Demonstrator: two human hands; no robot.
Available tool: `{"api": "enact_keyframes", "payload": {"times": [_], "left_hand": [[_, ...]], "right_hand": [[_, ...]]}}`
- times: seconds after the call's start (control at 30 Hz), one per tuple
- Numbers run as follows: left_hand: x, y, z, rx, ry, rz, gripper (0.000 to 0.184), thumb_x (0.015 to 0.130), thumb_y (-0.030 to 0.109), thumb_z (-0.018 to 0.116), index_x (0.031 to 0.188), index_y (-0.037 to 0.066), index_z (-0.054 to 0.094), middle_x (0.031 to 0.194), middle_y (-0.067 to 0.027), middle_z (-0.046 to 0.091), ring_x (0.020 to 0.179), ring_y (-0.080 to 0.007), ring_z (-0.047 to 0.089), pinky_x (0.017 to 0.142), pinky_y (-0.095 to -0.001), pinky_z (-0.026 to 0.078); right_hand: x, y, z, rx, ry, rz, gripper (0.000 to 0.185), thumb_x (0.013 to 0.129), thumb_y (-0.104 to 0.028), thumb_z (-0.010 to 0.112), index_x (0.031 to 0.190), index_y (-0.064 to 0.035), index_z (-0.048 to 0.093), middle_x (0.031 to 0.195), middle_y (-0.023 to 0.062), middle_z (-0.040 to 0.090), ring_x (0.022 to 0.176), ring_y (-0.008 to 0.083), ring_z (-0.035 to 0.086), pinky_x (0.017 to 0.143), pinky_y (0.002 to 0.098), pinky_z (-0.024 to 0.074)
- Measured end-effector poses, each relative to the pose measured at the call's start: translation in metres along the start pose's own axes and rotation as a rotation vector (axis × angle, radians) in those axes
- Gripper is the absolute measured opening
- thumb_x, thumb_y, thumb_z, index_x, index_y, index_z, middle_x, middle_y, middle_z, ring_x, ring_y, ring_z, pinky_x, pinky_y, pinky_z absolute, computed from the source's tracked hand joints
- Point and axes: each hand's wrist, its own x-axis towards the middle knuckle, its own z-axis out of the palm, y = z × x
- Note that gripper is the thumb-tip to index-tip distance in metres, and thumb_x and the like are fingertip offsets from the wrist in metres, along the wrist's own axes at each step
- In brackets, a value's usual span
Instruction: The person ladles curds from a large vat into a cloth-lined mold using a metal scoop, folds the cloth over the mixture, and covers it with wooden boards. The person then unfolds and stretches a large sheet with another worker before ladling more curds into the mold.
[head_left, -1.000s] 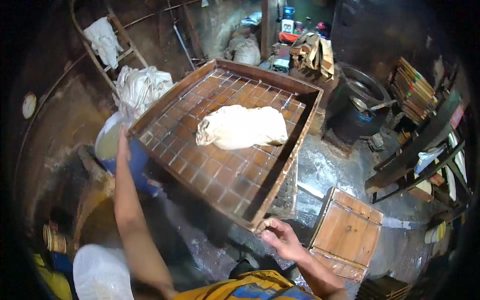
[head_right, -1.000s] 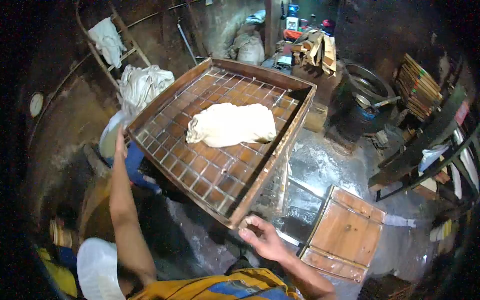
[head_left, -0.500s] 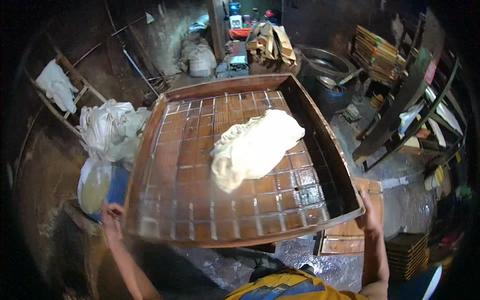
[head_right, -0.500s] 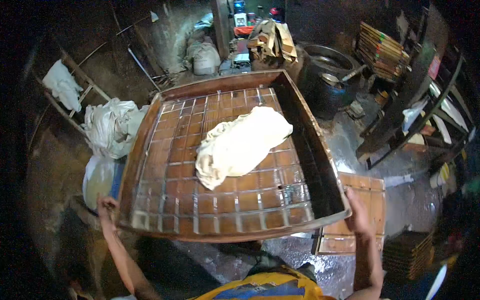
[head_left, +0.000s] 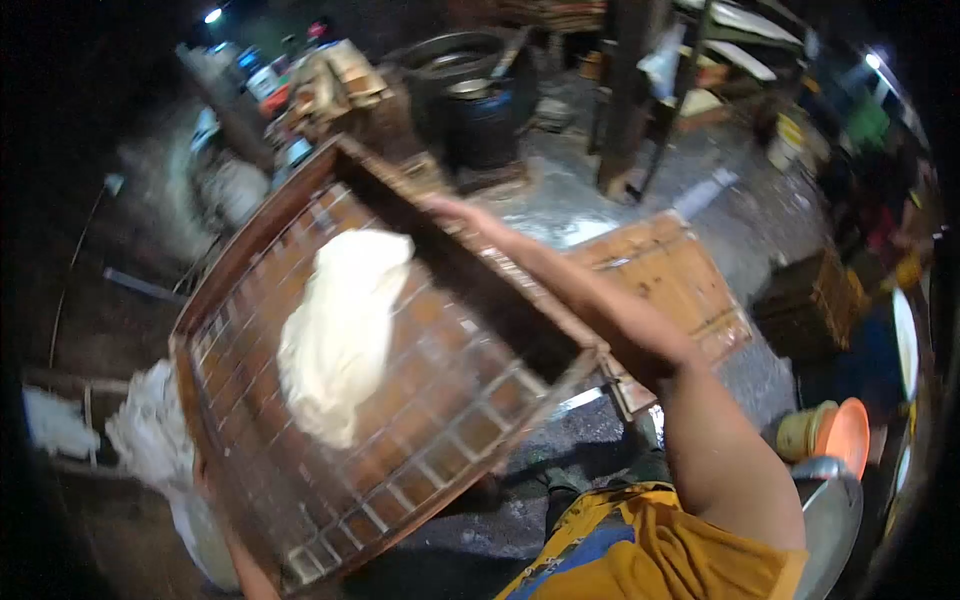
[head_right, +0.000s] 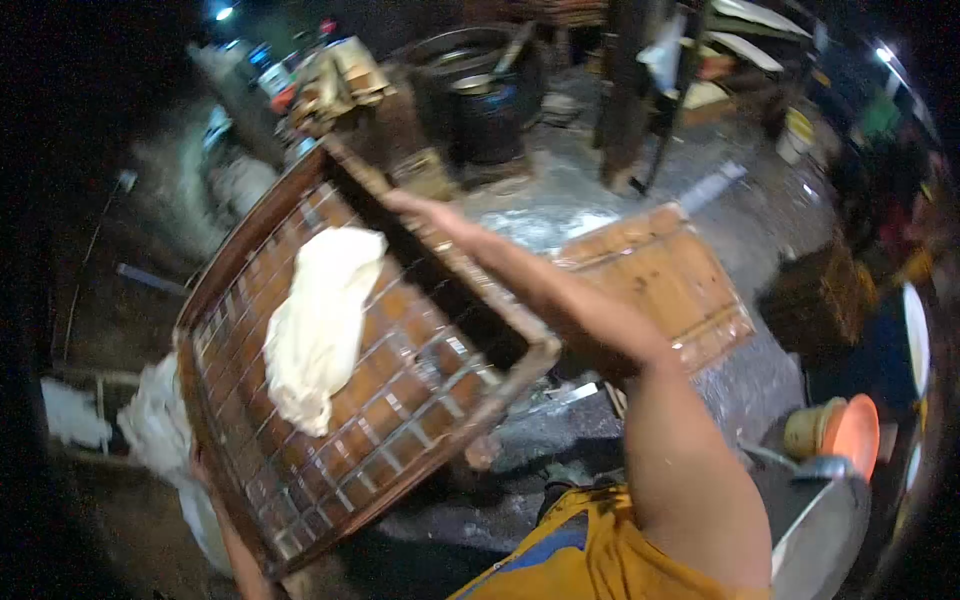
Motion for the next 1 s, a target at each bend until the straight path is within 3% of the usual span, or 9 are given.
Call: {"api": "enact_keyframes", "payload": {"times": [0.1, 0.2, 0.3, 0.43, 0.57, 0.7, 0.83, 0.9, 1.0], "left_hand": [[-0.006, -0.012, 0.045, 0.067, 0.117, 0.062, 0.038, 0.094, 0.024, 0.045, 0.126, 0.004, 0.048, 0.110, -0.0079, 0.060, 0.098, -0.0223, 0.059, 0.087, -0.0369, 0.047], [-0.026, -0.014, 0.096, 0.140, 0.215, 0.107, 0.037, 0.093, 0.023, 0.046, 0.125, 0.004, 0.049, 0.108, -0.0078, 0.060, 0.097, -0.0221, 0.059, 0.085, -0.0367, 0.048], [-0.058, -0.025, 0.153, 0.188, 0.298, 0.145, 0.036, 0.092, 0.022, 0.046, 0.124, 0.005, 0.049, 0.106, -0.0077, 0.060, 0.095, -0.0219, 0.059, 0.084, -0.0366, 0.048], [-0.110, -0.052, 0.245, 0.218, 0.368, 0.182, 0.035, 0.091, 0.020, 0.047, 0.123, 0.005, 0.050, 0.104, -0.0075, 0.061, 0.093, -0.0217, 0.059, 0.082, -0.0364, 0.049], [-0.154, -0.080, 0.349, 0.199, 0.406, 0.161, 0.034, 0.090, 0.018, 0.047, 0.121, 0.005, 0.051, 0.101, -0.0073, 0.061, 0.092, -0.0214, 0.060, 0.081, -0.0362, 0.049], [-0.170, -0.118, 0.453, 0.232, 0.355, 0.043, 0.033, 0.089, 0.017, 0.048, 0.120, 0.006, 0.051, 0.099, -0.0071, 0.061, 0.090, -0.0212, 0.060, 0.079, -0.0360, 0.050], [-0.117, -0.218, 0.508, 0.377, 0.253, -0.196, 0.022, 0.081, 0.014, 0.055, 0.101, 0.004, 0.052, 0.085, -0.0073, 0.058, 0.076, -0.0209, 0.061, 0.065, -0.0323, 0.051], [-0.081, -0.259, 0.596, 0.513, 0.300, -0.304, 0.018, 0.077, 0.008, 0.052, 0.094, 0.004, 0.050, 0.071, -0.0048, 0.053, 0.057, -0.0187, 0.055, 0.051, -0.0332, 0.048], [-0.020, -0.339, 0.557, 0.421, -0.008, -0.422, 0.019, 0.077, 0.005, 0.054, 0.095, 0.006, 0.049, 0.075, -0.0032, 0.050, 0.062, -0.0161, 0.055, 0.053, -0.0325, 0.047]], "right_hand": [[-0.006, 0.001, -0.012, -0.134, 0.151, -0.074, 0.068, 0.085, -0.055, 0.049, 0.126, -0.0010, 0.055, 0.126, 0.0130, 0.055, 0.119, 0.0235, 0.047, 0.103, 0.0313, 0.0306], [-0.034, -0.008, -0.034, 0.131, 0.040, -0.008, 0.066, 0.085, -0.052, 0.050, 0.126, -0.0003, 0.054, 0.127, 0.0105, 0.055, 0.119, 0.0220, 0.048, 0.103, 0.0322, 0.0303], [-0.067, 0.003, -0.065, 0.017, 0.083, -0.027, 0.065, 0.085, -0.052, 0.049, 0.127, -0.0024, 0.054, 0.128, 0.0094, 0.055, 0.121, 0.0212, 0.047, 0.104, 0.0321, 0.0290], [-0.128, 0.023, -0.157, 0.200, -0.011, 0.118, 0.060, 0.088, -0.049, 0.051, 0.129, -0.0056, 0.052, 0.126, 0.0087, 0.056, 0.113, 0.0191, 0.050, 0.100, 0.0325, 0.0345], [-0.166, 0.061, -0.276, 0.202, 0.123, 0.106, 0.053, 0.091, -0.044, 0.051, 0.128, -0.0063, 0.053, 0.121, 0.0051, 0.057, 0.112, 0.0164, 0.049, 0.099, 0.0283, 0.0333], [-0.233, 0.112, -0.409, 0.346, 0.258, 0.258, 0.051, 0.090, -0.040, 0.052, 0.127, -0.0049, 0.054, 0.123, 0.0036, 0.056, 0.114, 0.0167, 0.048, 0.101, 0.0285, 0.0314], [-0.297, 0.171, -0.520, 0.133, 0.363, 0.107, 0.060, 0.090, -0.039, 0.052, 0.136, -0.0019, 0.043, 0.142, 0.0093, 0.041, 0.131, 0.0211, 0.034, 0.109, 0.0322, 0.0222], [-0.326, 0.192, -0.561, 0.104, 0.467, 0.210, 0.063, 0.090, -0.041, 0.052, 0.138, -0.0027, 0.040, 0.144, 0.0092, 0.037, 0.134, 0.0217, 0.030, 0.110, 0.0328, 0.0205], [-0.338, 0.225, -0.588, 0.124, 0.558, 0.290, 0.066, 0.089, -0.042, 0.052, 0.141, -0.0039, 0.037, 0.146, 0.0091, 0.035, 0.136, 0.0224, 0.028, 0.111, 0.0333, 0.0204]]}}
